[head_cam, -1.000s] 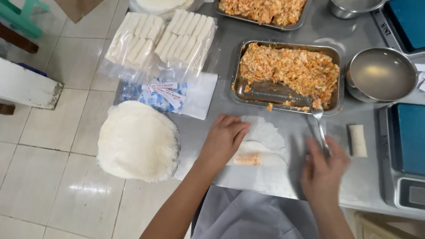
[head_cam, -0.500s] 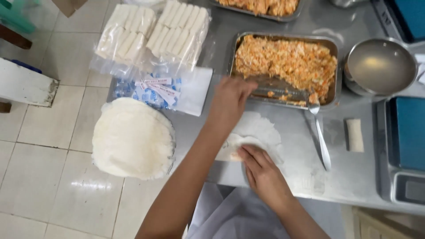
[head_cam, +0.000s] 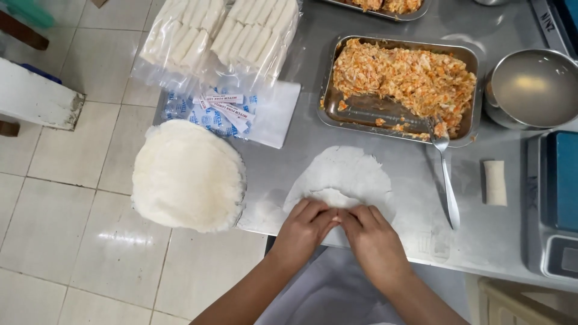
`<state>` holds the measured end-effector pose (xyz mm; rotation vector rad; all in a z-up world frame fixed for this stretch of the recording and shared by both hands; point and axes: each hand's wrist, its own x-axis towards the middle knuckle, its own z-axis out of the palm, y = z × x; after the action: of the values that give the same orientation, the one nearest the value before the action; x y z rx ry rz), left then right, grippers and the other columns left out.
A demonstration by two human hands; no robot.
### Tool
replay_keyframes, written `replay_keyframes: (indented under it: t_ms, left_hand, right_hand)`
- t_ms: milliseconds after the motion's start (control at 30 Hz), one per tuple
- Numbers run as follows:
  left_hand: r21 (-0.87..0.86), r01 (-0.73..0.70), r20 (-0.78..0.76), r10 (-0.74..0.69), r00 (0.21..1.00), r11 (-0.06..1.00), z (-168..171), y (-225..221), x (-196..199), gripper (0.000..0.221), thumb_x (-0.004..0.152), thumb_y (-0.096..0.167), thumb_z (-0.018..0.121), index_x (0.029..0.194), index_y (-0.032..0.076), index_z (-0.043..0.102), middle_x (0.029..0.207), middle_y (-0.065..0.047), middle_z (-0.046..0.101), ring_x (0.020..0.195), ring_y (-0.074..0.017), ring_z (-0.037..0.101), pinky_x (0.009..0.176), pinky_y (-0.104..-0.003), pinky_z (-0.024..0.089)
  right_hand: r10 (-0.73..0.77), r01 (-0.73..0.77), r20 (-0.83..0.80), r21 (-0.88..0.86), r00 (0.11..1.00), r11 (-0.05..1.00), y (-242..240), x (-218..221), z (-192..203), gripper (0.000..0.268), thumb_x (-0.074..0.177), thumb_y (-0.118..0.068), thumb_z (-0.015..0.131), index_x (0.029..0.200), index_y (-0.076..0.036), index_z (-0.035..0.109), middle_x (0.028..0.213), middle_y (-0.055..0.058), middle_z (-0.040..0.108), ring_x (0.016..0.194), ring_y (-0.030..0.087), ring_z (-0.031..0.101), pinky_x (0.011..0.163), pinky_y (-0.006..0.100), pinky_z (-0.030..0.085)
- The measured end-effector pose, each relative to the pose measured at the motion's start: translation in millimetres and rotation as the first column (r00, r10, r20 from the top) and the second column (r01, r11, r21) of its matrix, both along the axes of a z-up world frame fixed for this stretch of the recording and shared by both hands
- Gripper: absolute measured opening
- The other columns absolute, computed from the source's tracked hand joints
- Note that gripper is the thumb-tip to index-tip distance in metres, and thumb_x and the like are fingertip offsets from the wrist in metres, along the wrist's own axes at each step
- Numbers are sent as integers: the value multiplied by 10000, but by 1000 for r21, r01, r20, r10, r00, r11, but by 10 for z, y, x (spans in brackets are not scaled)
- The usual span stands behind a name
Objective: Manually assembling spring rolls by placing filling on wrappers and rolling them tightly.
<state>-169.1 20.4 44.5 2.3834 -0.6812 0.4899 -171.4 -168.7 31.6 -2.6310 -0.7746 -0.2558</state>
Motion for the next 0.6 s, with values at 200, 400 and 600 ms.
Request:
replay_keyframes:
  t_ms: [200, 400, 600]
  left_hand:
    - [-36, -27, -141, 22, 990, 999, -242, 523, 189, 184, 911, 106, 770, 1085, 45, 758, 1030, -138, 708, 1001, -332, 655, 885, -407, 558]
    - [236, -233, -227, 287, 931, 943, -65, 451, 113, 132, 884, 223, 767, 1011, 191, 777, 836, -54, 647, 830, -287, 669, 754, -394, 558]
    - [185, -218, -363, 273, 891, 958, -43, 518, 85, 298, 985, 154, 614, 1229, 272, 740, 798, -151, 754, 777, -367, 758, 694, -451, 608]
  right_hand:
    - [-62, 103, -222, 180, 973, 978, -192, 328, 64, 143, 893, -257, 740, 1026, -224, 781, 999, -39, 741, 951, 183, 715, 821, 326, 569]
    - [74, -64, -36, 243, 997, 968, 265, 361, 51, 98, 881, -226, 740, 918, -263, 823, 1029, -40, 755, 954, 230, 640, 852, 368, 487]
    - [28, -5, -121, 191, 992, 981, 311, 406, 91, 181, 890, -249, 759, 1062, -280, 805, 964, -55, 776, 925, 165, 669, 828, 338, 487]
